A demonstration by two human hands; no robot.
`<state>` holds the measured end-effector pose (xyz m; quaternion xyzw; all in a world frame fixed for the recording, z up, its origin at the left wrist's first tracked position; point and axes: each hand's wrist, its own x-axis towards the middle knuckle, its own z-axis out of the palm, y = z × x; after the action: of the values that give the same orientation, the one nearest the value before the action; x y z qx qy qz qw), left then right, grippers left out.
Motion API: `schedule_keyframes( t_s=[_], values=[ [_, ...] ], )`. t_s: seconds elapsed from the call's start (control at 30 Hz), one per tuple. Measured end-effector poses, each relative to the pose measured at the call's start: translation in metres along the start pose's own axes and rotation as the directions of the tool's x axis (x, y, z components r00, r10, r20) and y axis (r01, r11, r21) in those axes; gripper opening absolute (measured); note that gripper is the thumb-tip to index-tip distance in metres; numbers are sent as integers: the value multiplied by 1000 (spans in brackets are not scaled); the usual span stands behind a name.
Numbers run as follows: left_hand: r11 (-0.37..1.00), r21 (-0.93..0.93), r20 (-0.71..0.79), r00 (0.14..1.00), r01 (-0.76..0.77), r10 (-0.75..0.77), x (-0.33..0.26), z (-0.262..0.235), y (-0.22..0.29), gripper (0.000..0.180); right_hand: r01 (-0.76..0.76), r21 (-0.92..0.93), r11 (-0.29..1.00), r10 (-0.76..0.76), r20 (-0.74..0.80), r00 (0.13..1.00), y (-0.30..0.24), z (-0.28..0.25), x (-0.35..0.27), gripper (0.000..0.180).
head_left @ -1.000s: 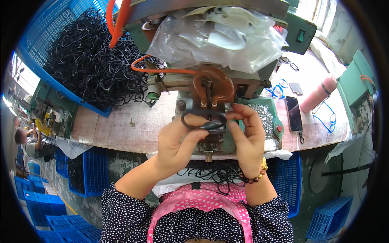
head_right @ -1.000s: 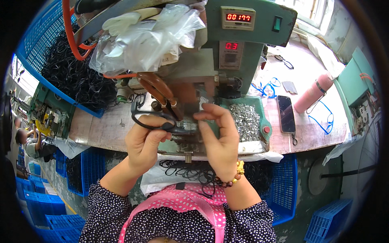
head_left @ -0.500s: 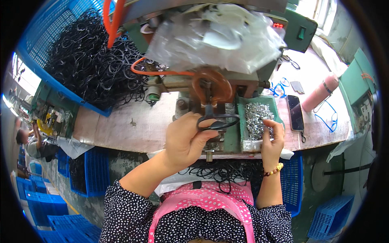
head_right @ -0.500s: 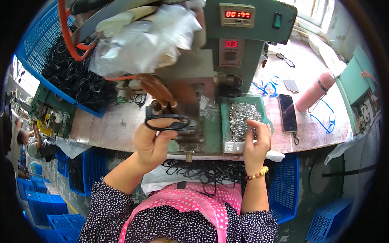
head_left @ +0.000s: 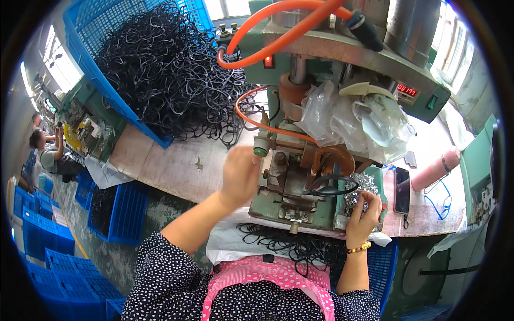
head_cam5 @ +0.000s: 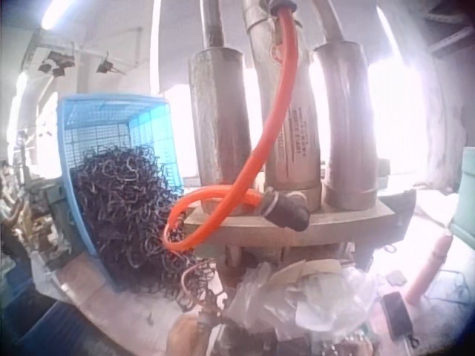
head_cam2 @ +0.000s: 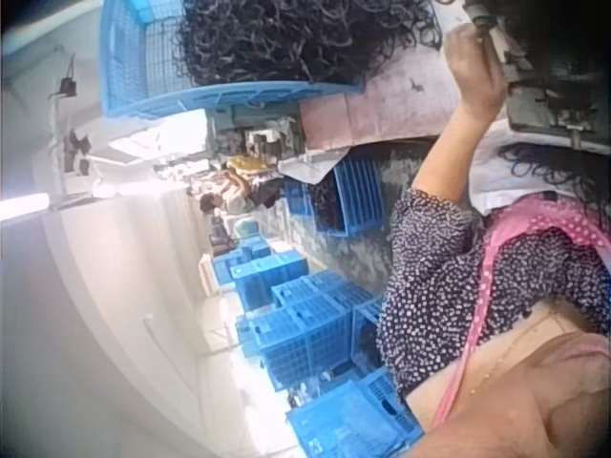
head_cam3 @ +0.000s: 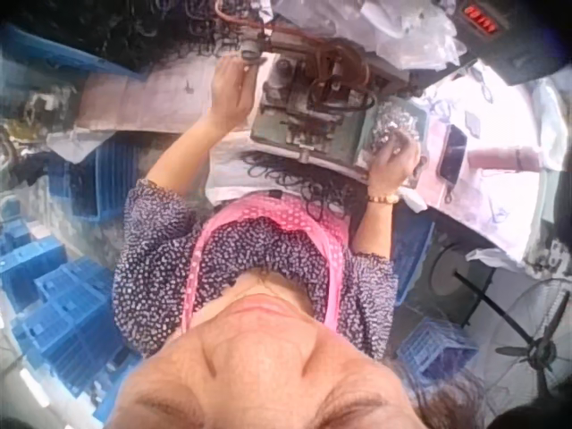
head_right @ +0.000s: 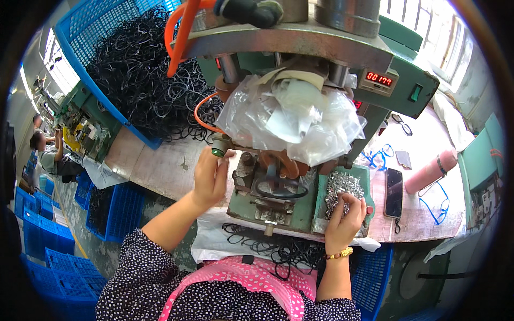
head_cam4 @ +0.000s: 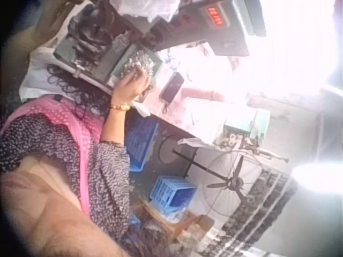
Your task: The person repeatedly picks black cables from a blue bin, places them into a press machine, and adds small metal components from a tray. The person operates the press to join the parts and then removes the assembled cables, continuing the cycle throughout the clip.
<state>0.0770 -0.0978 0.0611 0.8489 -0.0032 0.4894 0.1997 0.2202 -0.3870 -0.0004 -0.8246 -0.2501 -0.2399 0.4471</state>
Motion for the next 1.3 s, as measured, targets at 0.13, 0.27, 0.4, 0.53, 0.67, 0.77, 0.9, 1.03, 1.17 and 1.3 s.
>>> schedule_keyframes(
  t_s=[0.13,0.27,0.4,0.53,0.67,0.77,0.9,1.03,1.17,1.3],
  values=[
    [821,534,153,933,201,-327,-23,22,-117,35,-3,23,1000,3,-20,1000,0,2,-4,5],
    [765,627,327,843,144,-427,-57,19,-161,39,-40,31,999,41,-46,998,-2,2,-4,6],
    [768,631,429,776,110,-464,-75,10,-135,41,6,30,1000,-6,-14,1000,-1,0,-2,10],
    [905,386,403,851,178,-338,-83,-7,-95,33,107,-21,994,-106,21,994,1,-1,-2,14],
    [934,199,310,885,296,-346,-83,-21,-71,30,136,1,991,-136,19,991,3,-1,-3,17],
    [905,200,284,862,376,-421,-76,-32,-60,23,148,6,989,-148,32,989,5,-1,-3,17],
    [869,104,207,844,484,-495,-60,-41,-47,11,139,29,990,-139,26,990,6,-1,-3,12],
    [644,-214,217,678,735,-702,-49,-43,-42,8,49,90,995,-53,51,997,5,-2,-4,7],
    [651,-258,82,688,714,-721,-56,-32,-57,13,124,3,992,-124,30,992,4,-3,-3,12],
    [756,2,62,754,655,-654,-75,-25,-71,18,49,137,989,-65,114,991,7,-9,0,15]
  ],
)
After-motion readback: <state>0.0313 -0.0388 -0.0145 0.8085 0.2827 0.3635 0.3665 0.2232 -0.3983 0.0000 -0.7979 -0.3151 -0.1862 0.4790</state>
